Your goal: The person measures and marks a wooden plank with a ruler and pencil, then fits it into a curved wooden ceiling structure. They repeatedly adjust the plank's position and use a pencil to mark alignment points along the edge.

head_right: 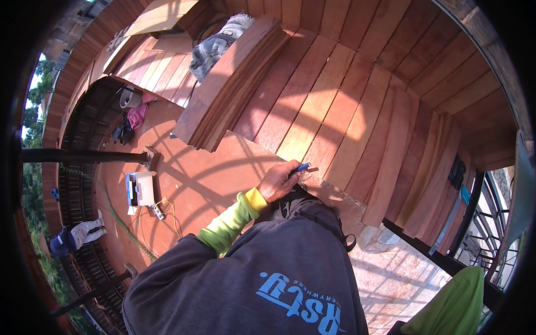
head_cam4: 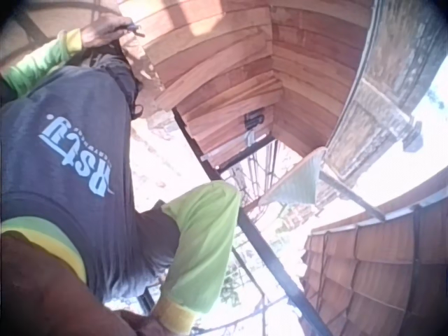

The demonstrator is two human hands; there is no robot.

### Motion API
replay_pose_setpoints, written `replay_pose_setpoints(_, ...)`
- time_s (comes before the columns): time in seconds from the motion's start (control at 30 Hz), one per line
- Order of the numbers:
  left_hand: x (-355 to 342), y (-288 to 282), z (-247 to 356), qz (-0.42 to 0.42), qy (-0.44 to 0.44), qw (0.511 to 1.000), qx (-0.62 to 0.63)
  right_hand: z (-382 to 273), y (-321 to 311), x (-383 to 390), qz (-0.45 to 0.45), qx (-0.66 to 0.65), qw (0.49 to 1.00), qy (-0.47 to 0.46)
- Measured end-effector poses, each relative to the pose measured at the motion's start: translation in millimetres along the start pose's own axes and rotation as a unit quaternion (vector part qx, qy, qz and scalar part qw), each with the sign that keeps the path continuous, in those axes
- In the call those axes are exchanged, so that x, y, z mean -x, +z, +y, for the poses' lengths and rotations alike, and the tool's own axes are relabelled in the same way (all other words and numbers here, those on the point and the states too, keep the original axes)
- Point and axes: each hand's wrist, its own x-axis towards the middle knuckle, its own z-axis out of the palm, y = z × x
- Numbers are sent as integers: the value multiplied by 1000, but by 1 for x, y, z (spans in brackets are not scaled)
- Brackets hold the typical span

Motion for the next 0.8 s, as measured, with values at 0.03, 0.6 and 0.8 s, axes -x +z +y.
replay_pose_setpoints(0.03, -1, 1, -1, 6, 11, 1000, -8, 1, 0, 0, -1, 0, 1000, 1)
replay_pose_setpoints(0.6, -14, 5, 3, -17, 40, 999, -12, -19, -26, 0, -33, 3, 998, -45)
replay_pose_setpoints(0.8, -31, 14, 42, -53, -74, 973, 213, -19, -44, 38, 91, 58, 994, 29)
